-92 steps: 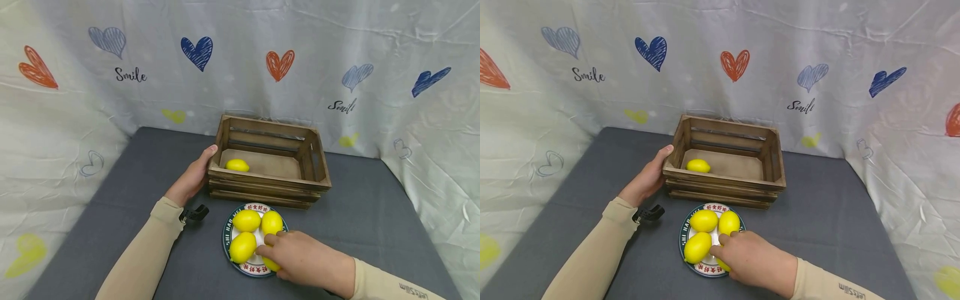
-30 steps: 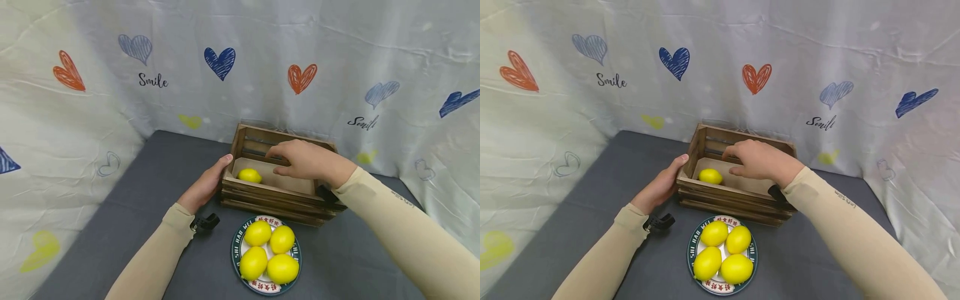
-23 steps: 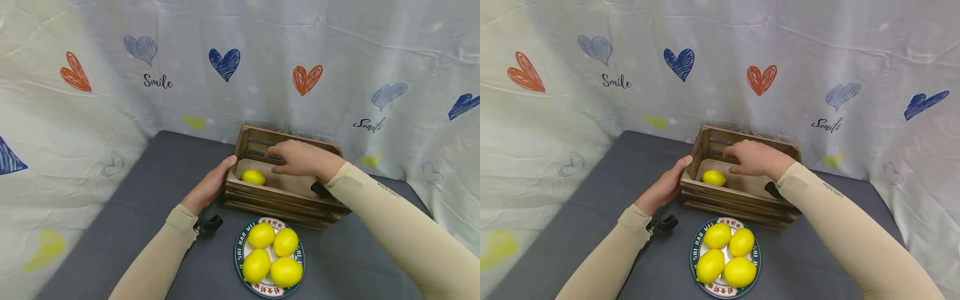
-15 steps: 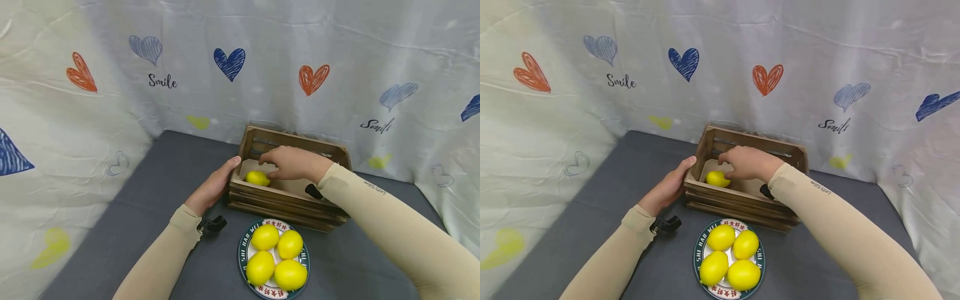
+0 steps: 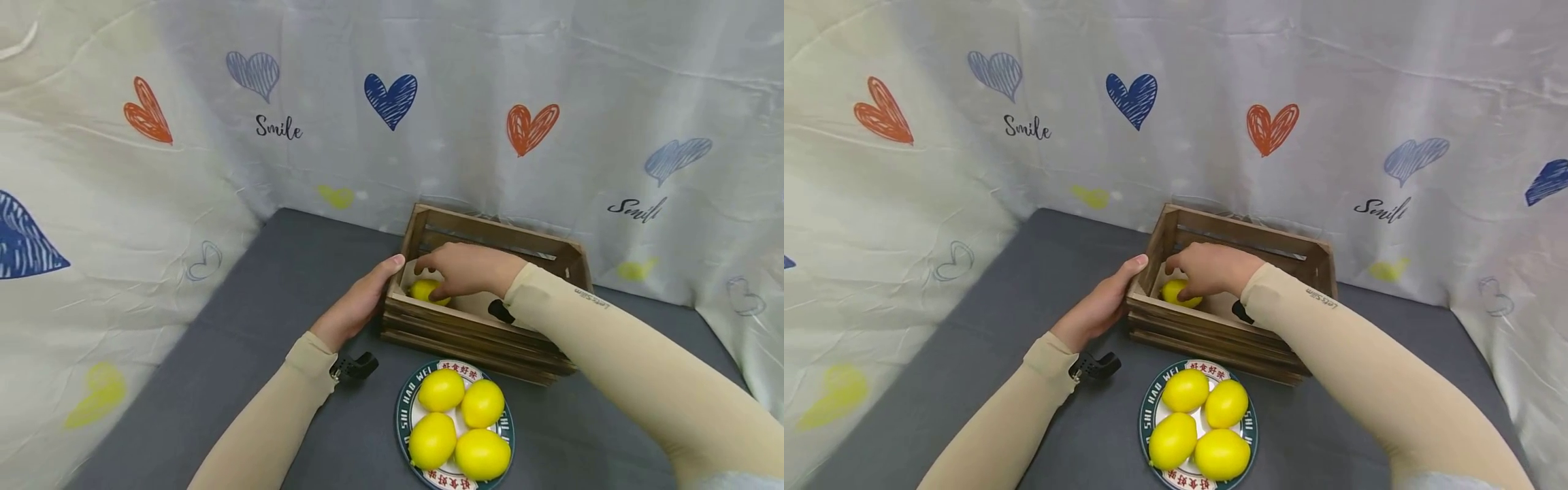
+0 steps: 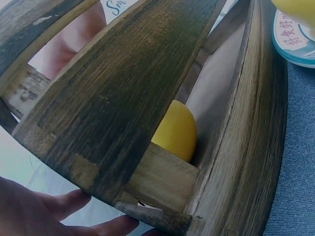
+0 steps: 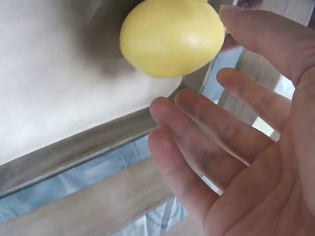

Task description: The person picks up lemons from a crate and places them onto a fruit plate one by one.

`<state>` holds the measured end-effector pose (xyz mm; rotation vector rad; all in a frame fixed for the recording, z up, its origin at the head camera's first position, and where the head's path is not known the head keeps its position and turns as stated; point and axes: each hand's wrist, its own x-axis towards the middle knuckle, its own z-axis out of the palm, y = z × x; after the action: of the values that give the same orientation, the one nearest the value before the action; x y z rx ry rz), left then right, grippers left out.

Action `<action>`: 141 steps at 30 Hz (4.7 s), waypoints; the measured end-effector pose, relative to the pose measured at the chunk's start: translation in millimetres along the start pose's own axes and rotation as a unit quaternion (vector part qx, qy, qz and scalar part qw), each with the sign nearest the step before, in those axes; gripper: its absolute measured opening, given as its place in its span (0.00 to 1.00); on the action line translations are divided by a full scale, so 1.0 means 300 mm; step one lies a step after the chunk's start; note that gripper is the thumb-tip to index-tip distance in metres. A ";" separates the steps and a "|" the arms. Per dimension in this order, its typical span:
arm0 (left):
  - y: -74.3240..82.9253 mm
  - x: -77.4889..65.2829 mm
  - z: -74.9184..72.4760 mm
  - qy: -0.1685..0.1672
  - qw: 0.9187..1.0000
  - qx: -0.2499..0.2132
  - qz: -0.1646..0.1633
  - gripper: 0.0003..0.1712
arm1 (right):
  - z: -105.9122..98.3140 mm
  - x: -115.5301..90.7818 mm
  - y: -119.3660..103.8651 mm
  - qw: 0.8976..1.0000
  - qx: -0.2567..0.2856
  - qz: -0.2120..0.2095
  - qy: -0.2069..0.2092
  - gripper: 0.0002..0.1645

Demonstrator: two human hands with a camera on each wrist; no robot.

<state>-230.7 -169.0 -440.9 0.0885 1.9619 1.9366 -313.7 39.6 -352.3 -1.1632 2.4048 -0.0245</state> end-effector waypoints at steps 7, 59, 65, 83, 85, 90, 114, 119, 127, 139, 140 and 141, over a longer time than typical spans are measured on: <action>0.004 -0.001 0.002 -0.002 1.000 0.002 0.010 0.49 | 0.019 0.039 -0.008 1.000 -0.003 -0.015 -0.026 0.34; 0.009 0.012 0.005 0.003 1.000 -0.013 -0.013 0.52 | -0.062 -0.274 0.004 0.996 0.009 0.080 0.042 0.35; 0.008 0.014 -0.008 0.006 1.000 -0.011 -0.007 0.53 | -0.079 -0.371 -0.024 0.994 0.013 0.094 0.056 0.35; -0.001 0.014 0.001 0.003 1.000 -0.006 -0.012 0.54 | -0.033 -0.660 -0.138 0.986 -0.027 0.110 0.124 0.37; -0.003 0.016 0.001 0.002 1.000 -0.011 -0.011 0.54 | -0.016 -0.681 -0.161 0.986 -0.029 0.104 0.128 0.37; -0.003 0.017 -0.001 0.008 1.000 -0.018 -0.013 0.54 | 0.038 -0.709 -0.205 0.987 -0.043 0.081 0.129 0.37; 0.009 0.016 0.012 0.002 1.000 -0.017 -0.011 0.52 | 0.401 -0.685 -0.191 0.994 0.031 0.054 0.084 0.37; 0.014 0.016 0.002 0.004 1.000 -0.011 -0.006 0.53 | 0.418 -0.664 -0.193 0.993 0.028 0.054 0.100 0.40; 0.013 0.004 -0.003 0.005 1.000 -0.009 -0.009 0.53 | 0.434 -0.640 -0.207 0.993 0.031 0.044 0.101 0.49; 0.024 0.000 -0.010 -0.004 1.000 -0.011 -0.011 0.53 | 0.432 -0.656 -0.205 0.988 0.068 0.085 0.111 0.52; 0.025 0.001 -0.014 -0.003 1.000 -0.011 -0.011 0.53 | 0.434 -0.657 -0.203 0.987 0.073 0.088 0.115 0.52; 0.024 0.003 -0.018 -0.002 1.000 -0.010 -0.011 0.53 | 0.437 -0.658 -0.201 0.986 0.077 0.092 0.118 0.52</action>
<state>-234.8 -173.4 -434.2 0.0646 1.9317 1.9399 -109.6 171.7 -377.2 -0.9090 2.6539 -0.3010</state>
